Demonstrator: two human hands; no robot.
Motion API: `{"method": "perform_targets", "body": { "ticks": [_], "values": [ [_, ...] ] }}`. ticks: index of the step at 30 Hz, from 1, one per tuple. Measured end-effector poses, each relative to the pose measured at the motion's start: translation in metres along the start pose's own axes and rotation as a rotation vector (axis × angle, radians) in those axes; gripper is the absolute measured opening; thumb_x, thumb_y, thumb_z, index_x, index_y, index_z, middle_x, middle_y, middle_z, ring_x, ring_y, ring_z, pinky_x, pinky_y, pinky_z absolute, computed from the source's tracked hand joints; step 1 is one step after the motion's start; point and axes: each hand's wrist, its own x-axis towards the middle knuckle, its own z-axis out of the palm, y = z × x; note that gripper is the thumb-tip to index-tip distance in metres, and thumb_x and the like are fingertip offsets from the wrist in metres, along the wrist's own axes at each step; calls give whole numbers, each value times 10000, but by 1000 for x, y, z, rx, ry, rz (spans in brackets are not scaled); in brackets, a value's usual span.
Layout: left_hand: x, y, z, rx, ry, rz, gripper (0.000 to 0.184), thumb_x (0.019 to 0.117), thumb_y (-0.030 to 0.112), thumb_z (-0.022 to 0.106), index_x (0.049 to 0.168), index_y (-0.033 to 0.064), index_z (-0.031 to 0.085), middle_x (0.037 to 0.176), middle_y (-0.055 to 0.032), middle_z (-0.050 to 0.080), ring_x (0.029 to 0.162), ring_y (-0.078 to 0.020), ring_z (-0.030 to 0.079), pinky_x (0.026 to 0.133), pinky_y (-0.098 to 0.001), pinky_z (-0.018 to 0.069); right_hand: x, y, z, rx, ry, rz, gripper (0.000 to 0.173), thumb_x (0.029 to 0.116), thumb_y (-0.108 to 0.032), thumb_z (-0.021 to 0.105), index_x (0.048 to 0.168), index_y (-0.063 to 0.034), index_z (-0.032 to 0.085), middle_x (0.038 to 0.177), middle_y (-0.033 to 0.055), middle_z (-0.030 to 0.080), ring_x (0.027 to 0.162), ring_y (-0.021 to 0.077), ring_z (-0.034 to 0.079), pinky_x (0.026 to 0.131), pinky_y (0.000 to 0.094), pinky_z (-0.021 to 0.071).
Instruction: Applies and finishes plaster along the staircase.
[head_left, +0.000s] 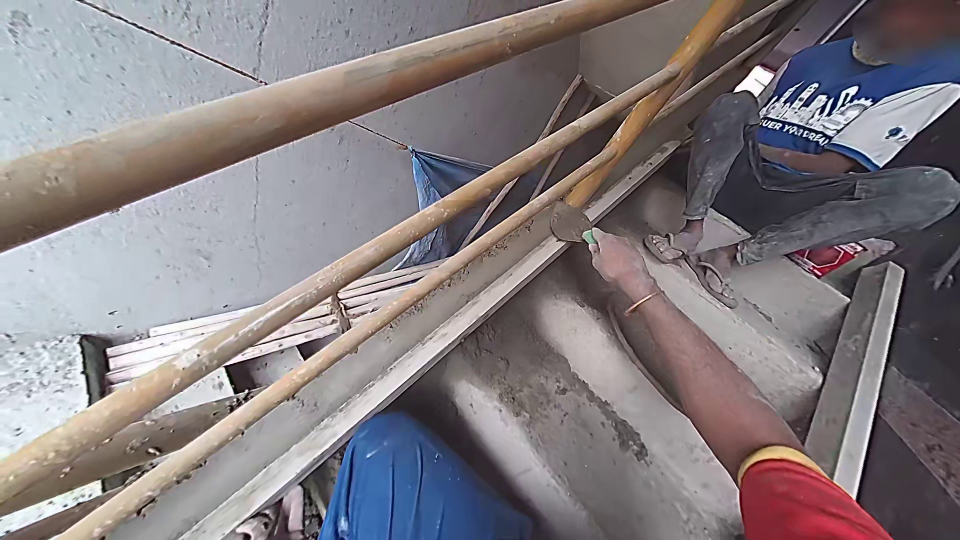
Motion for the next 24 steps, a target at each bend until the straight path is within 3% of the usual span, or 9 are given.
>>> {"method": "perform_targets", "body": {
  "ticks": [3,6,11,14,16,18,21,24],
  "values": [
    [-2,1,0,1,-14,8,262,1092,97,409,1350,59,379,1225,-113,599,1107,-261,668,911,-435,605,8,-5,-3,-15,-4,-23,387,1066,-233,505,1437,-134,561,1120,210,719,1018,421,707,845,627,560],
    [1,2,3,-11,-3,-16,251,1113,132,368,1344,36,385,1159,-136,612,1032,-268,691,857,-447,622,0,-24,-1,-21,10,-49,407,1050,-212,545,1450,-140,544,1094,234,709,971,445,706,774,628,570],
    [-13,10,10,2,0,-17,317,1116,132,318,1418,36,314,1252,-138,573,1109,-267,664,895,-417,605,-19,-29,-5,-56,-33,98,408,995,-136,583,1394,-57,540,1063,260,701,999,481,690,756,661,551],
    [-8,8,9,3,55,-64,234,1126,177,346,1351,121,367,1125,-46,651,976,-163,715,802,-333,632,-31,-7,-2,-80,-40,128,436,1040,-188,549,1469,-120,506,1103,257,697,1012,481,686,785,663,550],
    [-7,5,7,34,34,-47,283,1120,156,359,1396,98,340,1187,-75,630,1038,-187,702,845,-351,625,-30,10,-5,-126,-35,134,468,1049,-208,535,1511,-153,484,1189,241,688,1082,461,677,862,654,547],
    [-6,2,1,66,-41,8,407,1106,129,362,1486,26,260,1351,-163,531,1196,-271,627,956,-415,579,-30,27,-6,-111,1,127,479,1052,-222,545,1524,-164,487,1212,239,687,1107,460,670,896,663,534],
    [-7,3,4,46,-30,14,374,1113,153,360,1459,37,279,1332,-162,534,1178,-281,633,933,-418,591,-28,45,-9,-94,56,96,451,1056,-249,554,1494,-151,520,1171,248,697,1078,473,676,874,675,533],
    [-2,2,0,15,-26,-7,379,1121,170,333,1474,49,265,1353,-166,530,1193,-293,633,937,-425,593,-25,56,-9,-66,97,80,352,1044,-243,570,1380,-142,599,1109,246,705,1019,479,687,803,692,539]
  ]
}}
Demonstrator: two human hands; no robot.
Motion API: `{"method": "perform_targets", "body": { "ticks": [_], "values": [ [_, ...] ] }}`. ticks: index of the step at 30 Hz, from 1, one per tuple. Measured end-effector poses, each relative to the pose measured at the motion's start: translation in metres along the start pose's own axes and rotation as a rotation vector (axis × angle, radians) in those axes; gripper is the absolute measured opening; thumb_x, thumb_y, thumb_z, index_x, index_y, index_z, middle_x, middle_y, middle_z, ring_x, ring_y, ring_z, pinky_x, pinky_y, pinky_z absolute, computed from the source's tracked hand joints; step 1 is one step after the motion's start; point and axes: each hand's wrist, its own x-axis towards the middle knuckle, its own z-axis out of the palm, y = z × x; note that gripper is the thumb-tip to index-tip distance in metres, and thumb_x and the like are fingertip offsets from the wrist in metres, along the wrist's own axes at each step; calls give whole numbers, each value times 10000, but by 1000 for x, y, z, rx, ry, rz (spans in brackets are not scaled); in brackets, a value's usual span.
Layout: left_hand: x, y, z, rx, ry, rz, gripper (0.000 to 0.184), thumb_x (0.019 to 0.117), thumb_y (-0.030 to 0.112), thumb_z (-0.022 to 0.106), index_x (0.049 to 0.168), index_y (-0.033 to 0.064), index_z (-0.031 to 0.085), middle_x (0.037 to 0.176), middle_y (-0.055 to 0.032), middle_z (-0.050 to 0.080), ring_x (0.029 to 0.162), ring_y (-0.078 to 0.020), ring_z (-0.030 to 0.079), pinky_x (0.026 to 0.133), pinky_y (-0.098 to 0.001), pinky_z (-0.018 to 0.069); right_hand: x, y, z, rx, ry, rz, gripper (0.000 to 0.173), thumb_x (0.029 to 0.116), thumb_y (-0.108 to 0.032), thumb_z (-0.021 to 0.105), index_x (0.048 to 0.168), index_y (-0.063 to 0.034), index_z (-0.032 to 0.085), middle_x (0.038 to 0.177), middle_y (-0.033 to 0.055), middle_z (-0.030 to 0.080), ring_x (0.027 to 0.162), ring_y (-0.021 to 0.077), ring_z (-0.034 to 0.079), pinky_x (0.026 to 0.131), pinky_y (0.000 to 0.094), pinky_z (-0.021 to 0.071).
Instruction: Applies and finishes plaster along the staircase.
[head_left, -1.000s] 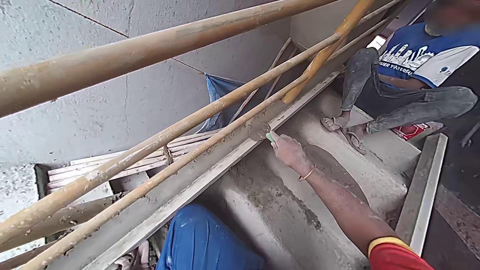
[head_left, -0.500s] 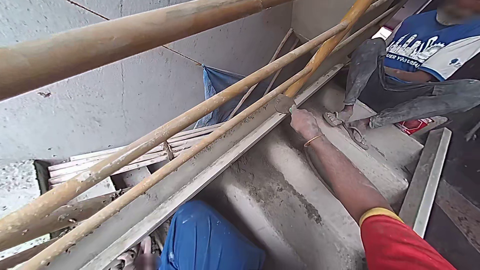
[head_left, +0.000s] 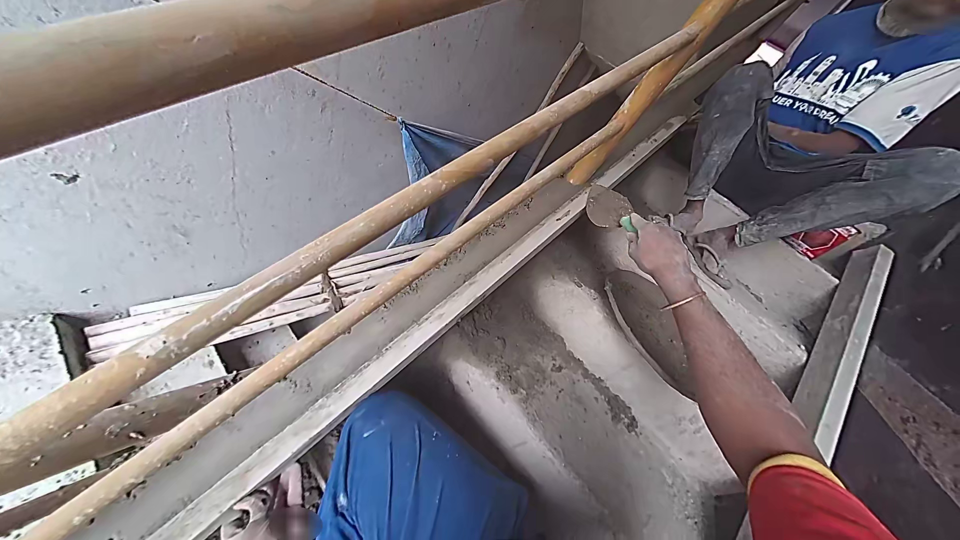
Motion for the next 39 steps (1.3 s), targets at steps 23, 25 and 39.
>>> {"method": "perform_targets", "body": {
  "ticks": [23,25,39],
  "values": [
    [-3,5,9,-28,0,-25,252,1124,151,294,1335,49,387,1159,-117,618,1059,-253,681,900,-437,606,46,-24,-3,89,-162,-142,436,1091,-309,478,1510,-200,529,1279,189,688,1185,398,660,1005,619,505],
    [-2,4,8,-48,-9,-24,228,1122,143,301,1310,58,398,1142,-116,632,1048,-261,691,880,-432,613,54,-29,-3,76,-176,-143,423,1098,-319,460,1493,-189,539,1275,197,685,1185,408,656,993,626,506],
    [15,-10,-15,-33,-22,25,337,1103,126,367,1429,55,319,1267,-146,575,1129,-284,654,937,-430,587,-73,-105,16,42,-476,-472,491,1119,-370,385,1590,-235,408,1285,171,674,1208,352,646,1039,550,499]
  ]
}}
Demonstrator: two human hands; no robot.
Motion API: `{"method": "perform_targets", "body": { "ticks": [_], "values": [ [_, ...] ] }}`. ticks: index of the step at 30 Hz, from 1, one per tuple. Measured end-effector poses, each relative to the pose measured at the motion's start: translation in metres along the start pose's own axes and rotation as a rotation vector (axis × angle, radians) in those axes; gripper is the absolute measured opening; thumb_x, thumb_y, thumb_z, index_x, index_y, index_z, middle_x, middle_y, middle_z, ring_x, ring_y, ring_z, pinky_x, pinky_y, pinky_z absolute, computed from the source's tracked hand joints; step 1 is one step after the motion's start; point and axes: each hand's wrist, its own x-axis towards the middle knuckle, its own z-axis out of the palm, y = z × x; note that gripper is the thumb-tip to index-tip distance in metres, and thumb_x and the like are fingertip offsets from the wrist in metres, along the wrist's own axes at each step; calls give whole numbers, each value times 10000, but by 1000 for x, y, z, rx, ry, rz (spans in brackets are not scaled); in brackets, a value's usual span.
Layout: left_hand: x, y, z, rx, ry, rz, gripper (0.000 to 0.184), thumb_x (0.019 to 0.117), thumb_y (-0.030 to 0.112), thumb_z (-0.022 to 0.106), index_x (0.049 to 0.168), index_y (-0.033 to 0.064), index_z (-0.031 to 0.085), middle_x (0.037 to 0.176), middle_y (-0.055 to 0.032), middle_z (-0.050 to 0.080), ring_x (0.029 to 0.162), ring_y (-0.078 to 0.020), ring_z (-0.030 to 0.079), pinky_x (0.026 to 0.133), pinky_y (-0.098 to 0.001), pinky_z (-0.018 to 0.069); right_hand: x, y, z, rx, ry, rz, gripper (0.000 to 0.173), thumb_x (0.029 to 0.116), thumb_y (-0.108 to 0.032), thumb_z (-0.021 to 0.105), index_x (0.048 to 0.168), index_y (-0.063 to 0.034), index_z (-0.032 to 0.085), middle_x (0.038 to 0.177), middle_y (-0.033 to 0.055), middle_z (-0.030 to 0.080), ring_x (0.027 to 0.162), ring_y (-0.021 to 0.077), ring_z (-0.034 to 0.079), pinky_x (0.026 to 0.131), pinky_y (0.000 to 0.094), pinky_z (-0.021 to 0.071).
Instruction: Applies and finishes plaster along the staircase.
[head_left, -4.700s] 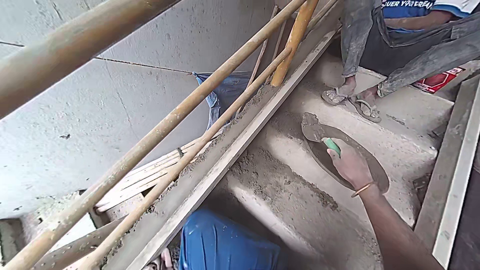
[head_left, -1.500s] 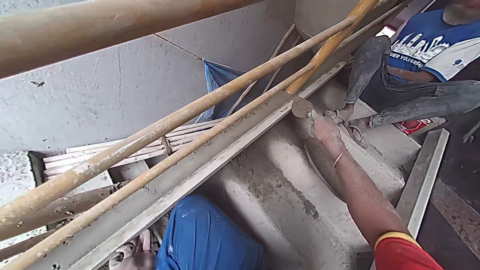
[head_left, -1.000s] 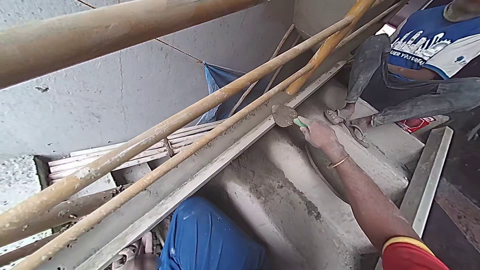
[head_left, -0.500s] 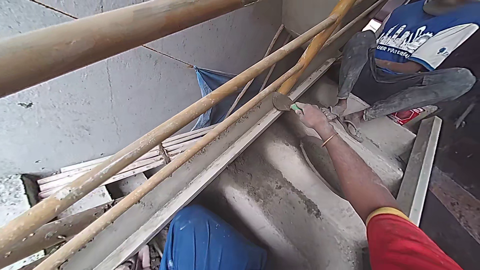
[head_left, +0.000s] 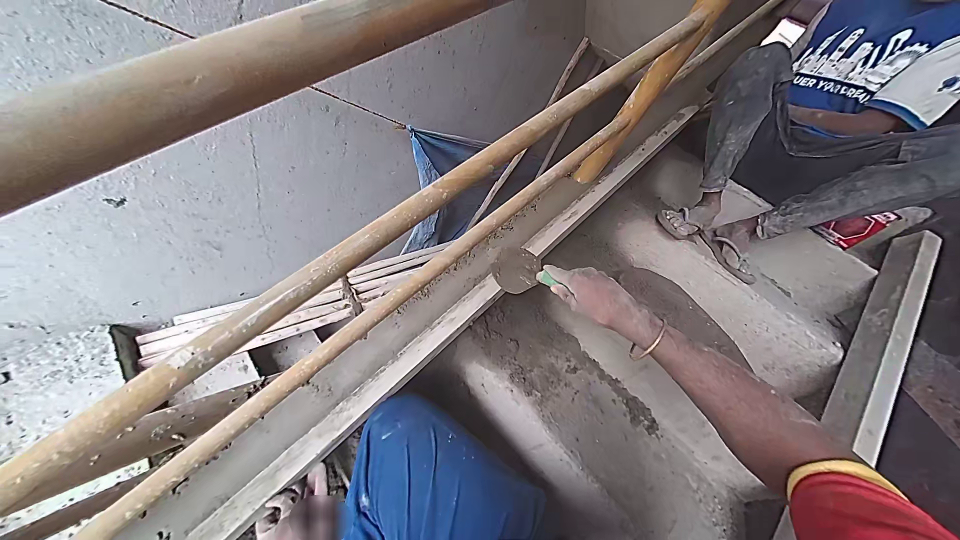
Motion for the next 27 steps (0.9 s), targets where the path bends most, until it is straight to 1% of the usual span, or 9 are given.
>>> {"method": "perform_targets", "body": {
  "ticks": [4,7,10,13,16,21,24,26,27],
  "values": [
    [-20,17,27,25,87,-77,203,1121,197,383,1308,120,396,1088,-41,645,945,-165,719,779,-332,640,6,8,6,-61,135,85,508,1105,-407,412,1606,-334,374,1270,171,673,1164,374,659,963,579,531],
    [-23,20,33,14,130,-124,339,1119,260,402,1428,131,350,1209,-110,639,1015,-246,719,791,-418,640,24,56,-9,-75,319,230,489,1094,-361,469,1570,-250,445,1184,237,692,1079,460,677,859,659,546],
    [-21,20,34,19,165,-144,373,1120,260,404,1461,131,324,1232,-150,618,1013,-288,712,778,-463,634,33,80,-17,-92,351,271,445,1091,-319,481,1506,-159,499,1066,286,699,986,514,684,792,701,536],
    [-20,18,36,-19,186,-139,327,1115,221,421,1420,135,345,1179,-139,619,982,-283,716,765,-465,637,23,43,-8,-95,226,194,465,1093,-317,482,1531,-161,467,1058,266,707,977,492,692,815,673,544],
    [-20,21,36,-40,195,-138,309,1117,212,408,1408,133,340,1164,-131,603,967,-276,712,758,-461,637,0,-31,18,-112,70,102,500,1104,-323,452,1579,-177,402,1075,224,705,1018,431,696,865,597,560],
    [-18,16,42,-48,180,-146,309,1105,175,445,1391,108,349,1125,-152,615,920,-294,721,723,-470,642,-34,-144,68,-127,-186,-126,541,1126,-348,354,1647,-234,264,1279,245,628,1148,431,648,954,565,535],
    [-20,19,36,-49,217,-147,370,1089,136,481,1424,63,341,1098,-213,632,849,-328,727,682,-481,641,-44,-153,85,-56,-98,-279,524,1110,-354,412,1623,-274,345,1239,235,669,1113,443,667,929,618,533],
    [-15,21,33,-44,224,-132,402,1079,124,507,1436,35,346,1118,-243,636,837,-336,726,687,-476,641,-48,-117,84,79,115,-361,506,1090,-324,464,1571,-169,449,1177,299,689,1041,522,682,860,716,517],
    [-13,20,32,-41,227,-135,429,1072,120,524,1453,33,345,1152,-255,635,850,-343,727,700,-476,639,-52,-88,78,140,193,-373,526,1080,-352,457,1552,-119,467,1224,322,668,1073,549,665,878,751,490]
  ]
}}
